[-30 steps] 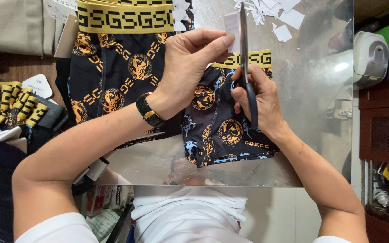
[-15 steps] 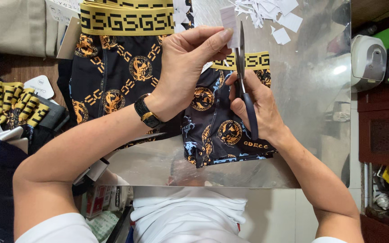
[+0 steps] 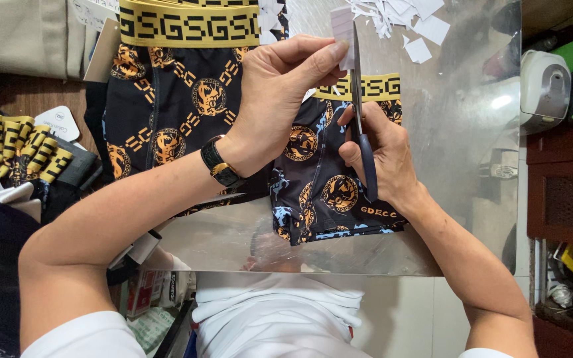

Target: The person repeatedly picks up patterned boxer briefs, uses scissors to cut small white paper tags from the waistband, and places the trimmed items aside. The process is repeated for several garments on a metal work surface.

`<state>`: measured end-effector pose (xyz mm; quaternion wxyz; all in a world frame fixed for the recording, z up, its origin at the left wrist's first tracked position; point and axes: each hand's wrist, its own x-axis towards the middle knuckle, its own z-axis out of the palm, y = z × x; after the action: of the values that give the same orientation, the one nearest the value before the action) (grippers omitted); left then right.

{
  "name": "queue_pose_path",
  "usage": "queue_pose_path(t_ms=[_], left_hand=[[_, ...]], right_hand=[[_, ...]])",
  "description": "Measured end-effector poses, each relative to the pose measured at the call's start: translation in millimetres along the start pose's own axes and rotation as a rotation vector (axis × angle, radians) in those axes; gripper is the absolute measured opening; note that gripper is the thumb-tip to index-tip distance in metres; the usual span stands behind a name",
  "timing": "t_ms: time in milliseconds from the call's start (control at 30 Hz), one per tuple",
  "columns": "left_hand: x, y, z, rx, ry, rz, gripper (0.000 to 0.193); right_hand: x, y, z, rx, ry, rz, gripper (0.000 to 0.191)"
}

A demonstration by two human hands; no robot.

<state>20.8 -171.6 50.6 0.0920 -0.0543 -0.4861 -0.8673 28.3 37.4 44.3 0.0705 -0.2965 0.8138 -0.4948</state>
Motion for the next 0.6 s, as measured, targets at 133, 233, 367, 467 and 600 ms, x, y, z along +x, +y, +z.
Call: queue_pose_path(t_ms=[133,233,367,467,600], left_hand=[[0.3,-0.6,0.1,0.016,0.009,0.002,0.020],[0.1,-0.3,-0.1,0.013,0.010,-0.002,0.019],[-0.1,-0.3,0.0,0.034,0.007,0.000,0.017],[-2.5,-2.5,1.9,0.049,0.003,-0.008,0.015],[-5.6,-4.8,2.9,0.033,-0.020,-0.013,0.014]], right_hand=[[0.7,-2.4,1.2,0.059,-0.001,0.036,0.062],[0.4,-3.4,1.9,0.055,0.008,0.040,0.062],[-0.5,-1.9,1.4,0.055,0.012,0.034,0.063],[0.0,1.3,0.4,0.003,0.028,0.001,0.062],[-0.6,4.9,0.2,0.000,0.033,-0.003,0.061]])
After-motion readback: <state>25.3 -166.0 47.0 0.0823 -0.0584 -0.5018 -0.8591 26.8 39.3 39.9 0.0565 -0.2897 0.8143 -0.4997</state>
